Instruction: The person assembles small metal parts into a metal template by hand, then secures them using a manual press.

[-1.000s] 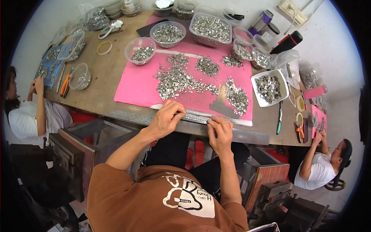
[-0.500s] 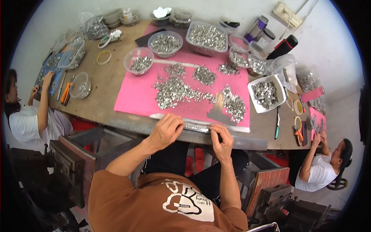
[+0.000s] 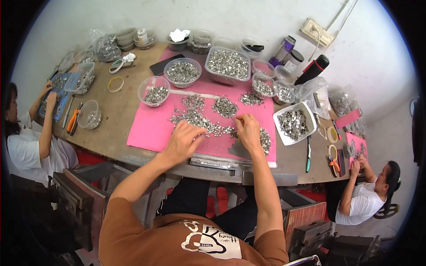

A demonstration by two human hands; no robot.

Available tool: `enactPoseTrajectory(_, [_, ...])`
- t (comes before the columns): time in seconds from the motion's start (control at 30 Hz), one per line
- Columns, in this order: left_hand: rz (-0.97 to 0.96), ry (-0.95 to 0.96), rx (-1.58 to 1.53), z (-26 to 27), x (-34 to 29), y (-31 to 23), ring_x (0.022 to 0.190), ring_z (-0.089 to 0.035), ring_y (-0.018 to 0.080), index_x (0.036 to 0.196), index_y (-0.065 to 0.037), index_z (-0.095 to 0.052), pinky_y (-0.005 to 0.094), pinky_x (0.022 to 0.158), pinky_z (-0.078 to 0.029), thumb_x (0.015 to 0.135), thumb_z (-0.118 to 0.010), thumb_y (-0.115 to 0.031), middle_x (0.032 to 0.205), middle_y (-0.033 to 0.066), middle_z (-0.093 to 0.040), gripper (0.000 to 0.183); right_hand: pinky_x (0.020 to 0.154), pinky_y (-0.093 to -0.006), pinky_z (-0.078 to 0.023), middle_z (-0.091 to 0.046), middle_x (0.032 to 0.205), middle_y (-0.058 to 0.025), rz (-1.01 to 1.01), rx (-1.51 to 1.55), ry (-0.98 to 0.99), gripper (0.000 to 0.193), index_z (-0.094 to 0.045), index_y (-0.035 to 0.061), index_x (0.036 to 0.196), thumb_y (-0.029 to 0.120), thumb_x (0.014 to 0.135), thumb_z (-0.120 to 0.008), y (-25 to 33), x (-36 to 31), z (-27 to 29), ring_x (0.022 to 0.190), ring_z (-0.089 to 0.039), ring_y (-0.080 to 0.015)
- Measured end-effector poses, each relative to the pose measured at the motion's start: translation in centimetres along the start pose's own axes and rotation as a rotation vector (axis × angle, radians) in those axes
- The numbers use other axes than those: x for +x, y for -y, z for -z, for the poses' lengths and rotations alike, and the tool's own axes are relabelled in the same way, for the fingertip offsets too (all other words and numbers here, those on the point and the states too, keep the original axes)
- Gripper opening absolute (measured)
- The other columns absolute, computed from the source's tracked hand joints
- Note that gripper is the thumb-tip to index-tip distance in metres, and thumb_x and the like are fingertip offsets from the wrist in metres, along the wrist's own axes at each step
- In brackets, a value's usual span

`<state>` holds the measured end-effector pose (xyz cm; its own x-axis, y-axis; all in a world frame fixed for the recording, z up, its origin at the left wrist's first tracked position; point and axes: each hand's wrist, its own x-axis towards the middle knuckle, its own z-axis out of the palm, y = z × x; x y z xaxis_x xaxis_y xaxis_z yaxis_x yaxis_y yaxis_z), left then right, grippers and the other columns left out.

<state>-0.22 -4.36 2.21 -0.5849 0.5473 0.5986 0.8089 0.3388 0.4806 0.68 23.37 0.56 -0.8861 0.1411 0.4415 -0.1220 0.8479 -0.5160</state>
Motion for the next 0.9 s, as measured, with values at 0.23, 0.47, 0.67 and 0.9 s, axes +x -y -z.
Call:
enactPoseTrajectory(0.23, [0.042, -0.077, 0.219, -2.4, 6.2, 7.9, 0.109, -0.055, 0.0322, 0.112, -0.006, -0.070, 0.0464, 0.093, -0.044, 0.087, -0.074, -0.015, 0.112, 0.0133, -0.059, 0.027, 0.076, -0.0481, -0.048, -0.068, 0.082, -0.0176, 0.030, -0.077, 0.033, 0.010, -0.070, -0.0006, 0.088, 0.009, 0.086, -0.071, 1.6, -1.1, 0.5, 0.081, -0.066, -0.0368])
enactPoseTrajectory(0.47, [0.136, -0.024, 0.143, -2.7, 6.2, 10.4, 0.090, -0.064, 0.0362, 0.098, -0.002, -0.069, 0.0447, 0.080, -0.052, 0.088, -0.071, -0.008, 0.095, 0.0148, -0.061, 0.012, 0.065, -0.0378, -0.053, -0.070, 0.080, -0.0157, -0.092, 0.163, 0.364, 0.013, -0.071, -0.0040, 0.089, 0.006, 0.083, -0.077, 5.3, -6.4, 4.5, 0.068, -0.067, -0.0259])
enactPoseTrajectory(0.67, [0.177, -0.050, 0.044, -1.6, 6.3, 9.2, 0.090, -0.066, 0.0339, 0.094, -0.001, -0.070, 0.0423, 0.080, -0.052, 0.089, -0.071, -0.007, 0.092, 0.0139, -0.064, 0.009, 0.074, -0.0420, -0.047, -0.068, 0.082, -0.0114, -0.045, 0.176, 0.201, 0.009, -0.073, 0.0027, 0.089, 0.008, 0.083, -0.077, 4.5, -8.2, 3.9, 0.077, -0.066, -0.0301])
enactPoseTrajectory(0.9, [0.074, -0.013, -0.014, -1.6, 5.1, 4.8, 0.086, -0.061, 0.0376, 0.099, 0.001, -0.057, 0.0459, 0.078, -0.049, 0.092, -0.063, -0.002, 0.090, 0.0177, -0.062, 0.010, 0.072, -0.0402, -0.047, -0.067, 0.085, -0.0131, 0.054, 0.073, 0.180, 0.007, -0.070, 0.0003, 0.090, 0.004, 0.085, -0.074, 5.1, -8.6, 4.0, 0.077, -0.066, -0.0301])
